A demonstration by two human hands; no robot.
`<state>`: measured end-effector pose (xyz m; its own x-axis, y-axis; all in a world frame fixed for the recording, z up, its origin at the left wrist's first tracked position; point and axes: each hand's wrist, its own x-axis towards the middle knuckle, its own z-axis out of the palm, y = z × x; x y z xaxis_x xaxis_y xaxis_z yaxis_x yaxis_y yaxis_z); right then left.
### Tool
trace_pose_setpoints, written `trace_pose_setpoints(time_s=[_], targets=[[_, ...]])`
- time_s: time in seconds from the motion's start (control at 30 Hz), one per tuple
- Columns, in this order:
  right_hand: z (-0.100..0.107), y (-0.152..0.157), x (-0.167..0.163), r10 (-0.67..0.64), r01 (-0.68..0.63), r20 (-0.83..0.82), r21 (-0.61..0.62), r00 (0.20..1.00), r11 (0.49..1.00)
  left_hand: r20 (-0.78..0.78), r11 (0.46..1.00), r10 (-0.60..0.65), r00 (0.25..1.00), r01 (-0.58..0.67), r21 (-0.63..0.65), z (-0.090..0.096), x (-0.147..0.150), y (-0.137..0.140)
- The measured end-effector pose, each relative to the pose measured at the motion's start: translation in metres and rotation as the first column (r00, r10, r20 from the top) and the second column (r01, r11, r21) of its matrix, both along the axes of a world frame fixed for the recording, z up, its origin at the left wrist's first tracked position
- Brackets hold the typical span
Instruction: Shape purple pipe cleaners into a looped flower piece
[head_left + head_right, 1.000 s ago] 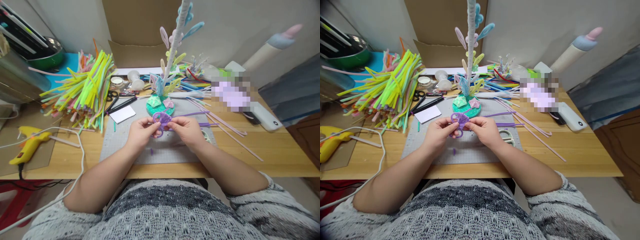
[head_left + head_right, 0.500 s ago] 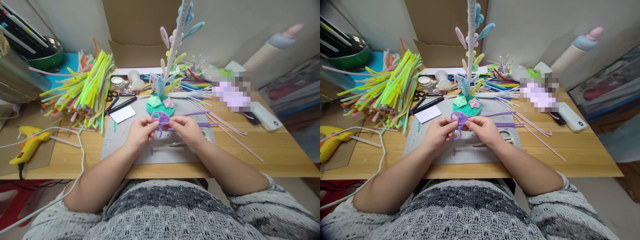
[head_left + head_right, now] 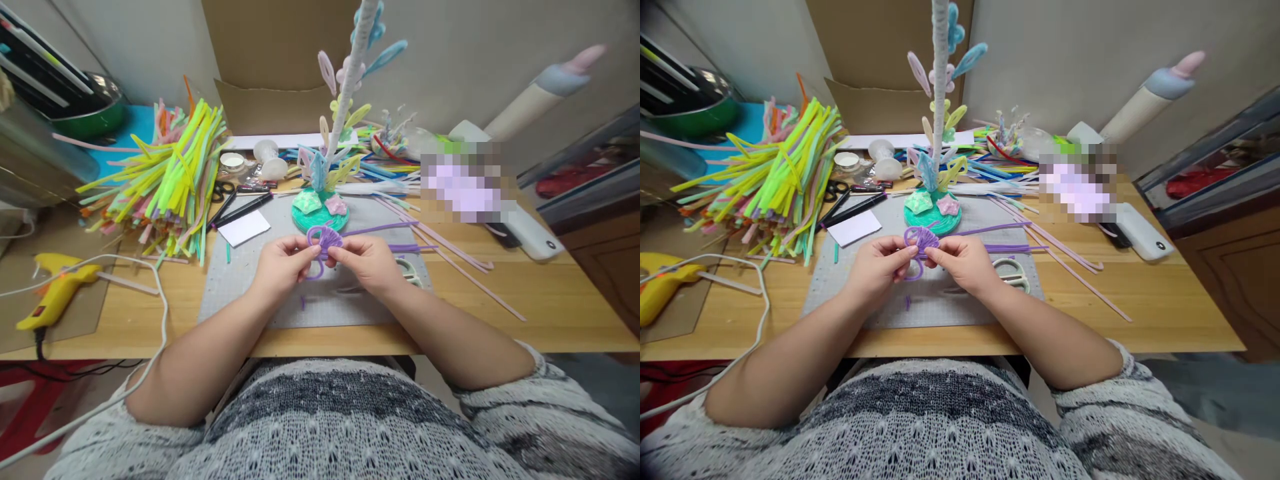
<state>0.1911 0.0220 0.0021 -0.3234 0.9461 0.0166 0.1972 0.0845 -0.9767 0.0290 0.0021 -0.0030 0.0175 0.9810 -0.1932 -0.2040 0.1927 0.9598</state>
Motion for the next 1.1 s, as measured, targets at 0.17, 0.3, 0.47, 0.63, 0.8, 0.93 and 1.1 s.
trace_pose_setpoints(time_s=[0.17, 0.3, 0.47, 0.63, 0.8, 0.93, 1.1], targets=[[0.001, -0.001, -0.005, 0.000, -0.001, -0.050, -0.033, 0.999, 0.999, 0.000, 1.000, -0.008, 1.000, 0.008, 0.021, -0.001, 0.000, 0.000], [-0.001, -0.001, -0.007, 0.078, -0.081, -0.076, -0.035, 0.994, 0.996, -0.002, 0.998, -0.047, 0.999, 0.047, 0.043, -0.001, 0.000, 0.000], [-0.009, -0.002, -0.006, 0.049, -0.058, -0.177, -0.046, 0.983, 0.997, 0.058, 0.996, -0.073, 0.996, 0.070, 0.062, 0.000, 0.001, -0.001], [-0.012, -0.003, -0.007, -0.044, 0.047, -0.233, 0.009, 0.971, 0.999, 0.104, 0.990, -0.048, 0.993, 0.034, 0.133, 0.001, 0.002, -0.001], [-0.008, -0.003, -0.007, -0.015, 0.023, -0.152, 0.047, 0.988, 0.999, 0.058, 0.985, -0.088, 0.994, 0.078, 0.151, 0.002, 0.003, -0.002], [-0.008, -0.001, -0.003, -0.006, 0.018, -0.083, 0.139, 0.997, 0.990, 0.055, 0.985, 0.013, 0.998, -0.023, 0.169, 0.003, 0.002, -0.001], [-0.009, -0.001, 0.004, -0.056, 0.052, 0.000, 0.370, 0.998, 0.928, 0.105, 0.979, 0.050, 0.993, -0.069, 0.190, 0.003, 0.002, -0.001]])
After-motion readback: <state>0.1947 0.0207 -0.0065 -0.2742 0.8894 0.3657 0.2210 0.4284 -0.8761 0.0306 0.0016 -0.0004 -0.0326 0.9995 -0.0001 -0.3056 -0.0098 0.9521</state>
